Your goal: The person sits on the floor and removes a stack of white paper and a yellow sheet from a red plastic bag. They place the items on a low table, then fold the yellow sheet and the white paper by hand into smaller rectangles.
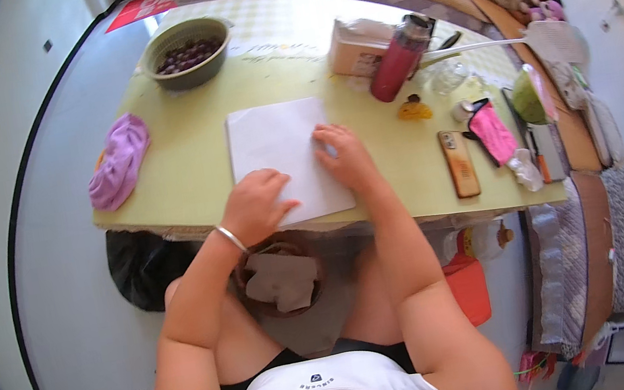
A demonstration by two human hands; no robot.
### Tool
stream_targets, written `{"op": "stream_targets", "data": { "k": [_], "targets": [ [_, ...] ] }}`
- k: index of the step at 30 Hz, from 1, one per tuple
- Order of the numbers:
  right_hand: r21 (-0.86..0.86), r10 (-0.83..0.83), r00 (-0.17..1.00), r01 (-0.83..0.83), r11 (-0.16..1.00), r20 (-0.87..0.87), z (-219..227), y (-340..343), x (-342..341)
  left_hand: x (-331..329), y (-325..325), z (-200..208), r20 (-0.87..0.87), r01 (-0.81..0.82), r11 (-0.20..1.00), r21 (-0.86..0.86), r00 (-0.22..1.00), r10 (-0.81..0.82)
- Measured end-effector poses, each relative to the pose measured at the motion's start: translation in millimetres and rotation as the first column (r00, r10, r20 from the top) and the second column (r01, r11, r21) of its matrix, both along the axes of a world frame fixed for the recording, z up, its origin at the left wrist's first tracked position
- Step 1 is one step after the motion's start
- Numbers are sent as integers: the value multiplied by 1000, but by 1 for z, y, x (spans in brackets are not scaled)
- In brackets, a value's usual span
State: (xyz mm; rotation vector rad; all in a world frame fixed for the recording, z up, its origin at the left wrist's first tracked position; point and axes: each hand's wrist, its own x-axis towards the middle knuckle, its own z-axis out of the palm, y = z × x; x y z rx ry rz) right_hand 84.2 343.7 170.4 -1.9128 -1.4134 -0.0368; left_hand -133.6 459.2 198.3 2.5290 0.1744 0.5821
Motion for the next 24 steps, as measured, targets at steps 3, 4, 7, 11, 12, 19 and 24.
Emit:
{"op": "stream_targets", "data": {
  "k": [3,4,7,11,12,19,24],
  "targets": [
    [31,-10,999,11,999,-39,1,0,0,5,17,-6,175,-156,981,111,975,135],
    [35,-15,999,17,999,-49,-1,-1,2,6,22,-9,233,-216,951,223,959,163],
    [53,-32,995,37,998,-90,-5,-5,5,6,29,-16,48,-177,957,228,984,171],
    [99,-75,977,96,990,-202,-3,-8,5,2,26,-18,56,-219,949,225,976,212],
    [127,-97,968,129,984,-232,-4,-10,4,2,24,-23,53,-228,948,224,974,222],
    [238,-216,875,342,909,-433,-15,-3,-2,0,24,-20,93,-210,954,216,977,194],
    [236,-232,936,296,925,-266,-23,-8,4,7,20,-15,96,-195,951,241,980,176]
  ]
}}
